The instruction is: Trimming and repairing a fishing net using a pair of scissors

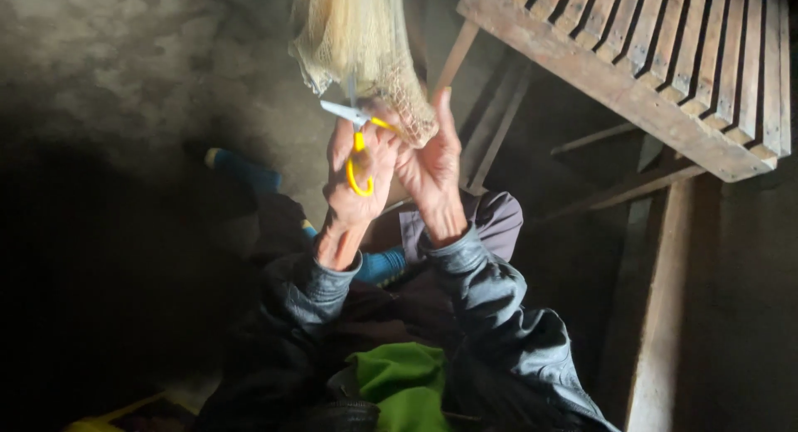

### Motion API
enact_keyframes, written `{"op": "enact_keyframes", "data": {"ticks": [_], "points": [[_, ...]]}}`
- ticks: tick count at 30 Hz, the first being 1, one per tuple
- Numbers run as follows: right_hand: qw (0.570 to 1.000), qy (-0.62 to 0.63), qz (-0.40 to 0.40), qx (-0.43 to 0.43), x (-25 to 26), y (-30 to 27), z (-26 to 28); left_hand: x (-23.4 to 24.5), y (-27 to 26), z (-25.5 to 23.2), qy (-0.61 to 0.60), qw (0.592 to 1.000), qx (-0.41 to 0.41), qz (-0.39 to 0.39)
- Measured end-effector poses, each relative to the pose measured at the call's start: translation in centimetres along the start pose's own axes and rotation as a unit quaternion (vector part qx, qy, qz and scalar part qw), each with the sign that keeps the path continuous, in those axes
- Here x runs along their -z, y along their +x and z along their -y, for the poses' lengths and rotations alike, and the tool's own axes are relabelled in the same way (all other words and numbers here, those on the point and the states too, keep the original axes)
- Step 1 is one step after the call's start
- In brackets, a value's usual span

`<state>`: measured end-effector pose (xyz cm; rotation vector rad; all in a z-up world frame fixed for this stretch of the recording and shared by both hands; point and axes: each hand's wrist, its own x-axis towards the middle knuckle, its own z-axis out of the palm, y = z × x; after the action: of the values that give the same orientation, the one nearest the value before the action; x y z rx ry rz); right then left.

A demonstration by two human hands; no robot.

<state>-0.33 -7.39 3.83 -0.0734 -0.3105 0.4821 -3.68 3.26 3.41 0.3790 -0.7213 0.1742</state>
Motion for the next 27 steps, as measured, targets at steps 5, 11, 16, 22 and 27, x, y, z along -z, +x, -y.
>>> {"op": "enact_keyframes", "data": {"ticks": [5, 11, 16, 22, 27], "points": [[0.998, -0.003, -0.039, -0.049, 1.3, 2.5, -0.8, 1.2, -0.8, -1.0, 0.025, 1.000, -0.005, -0.005], [0.983, -0.074, 0.080, -0.149, 5.9, 2.1, 0.5, 1.7, -2.1, -2.2, -0.002, 0.999, -0.018, -0.027], [0.694, -0.654, 0.019, 0.302, 5.9, -0.9, 2.6, 2.0, -1.2, -4.3, -0.002, 0.999, -0.031, -0.028], [0.992, -0.044, 0.010, 0.118, 2.9, -3.2, 10.9, 6.2, -1.1, -5.4, -0.032, 0.997, 0.001, -0.064], [0.940, -0.258, 0.011, 0.225, 3.6, -4.2, 9.3, 5.9, -1.7, -2.3, -0.060, 0.997, 0.022, -0.041]]}}
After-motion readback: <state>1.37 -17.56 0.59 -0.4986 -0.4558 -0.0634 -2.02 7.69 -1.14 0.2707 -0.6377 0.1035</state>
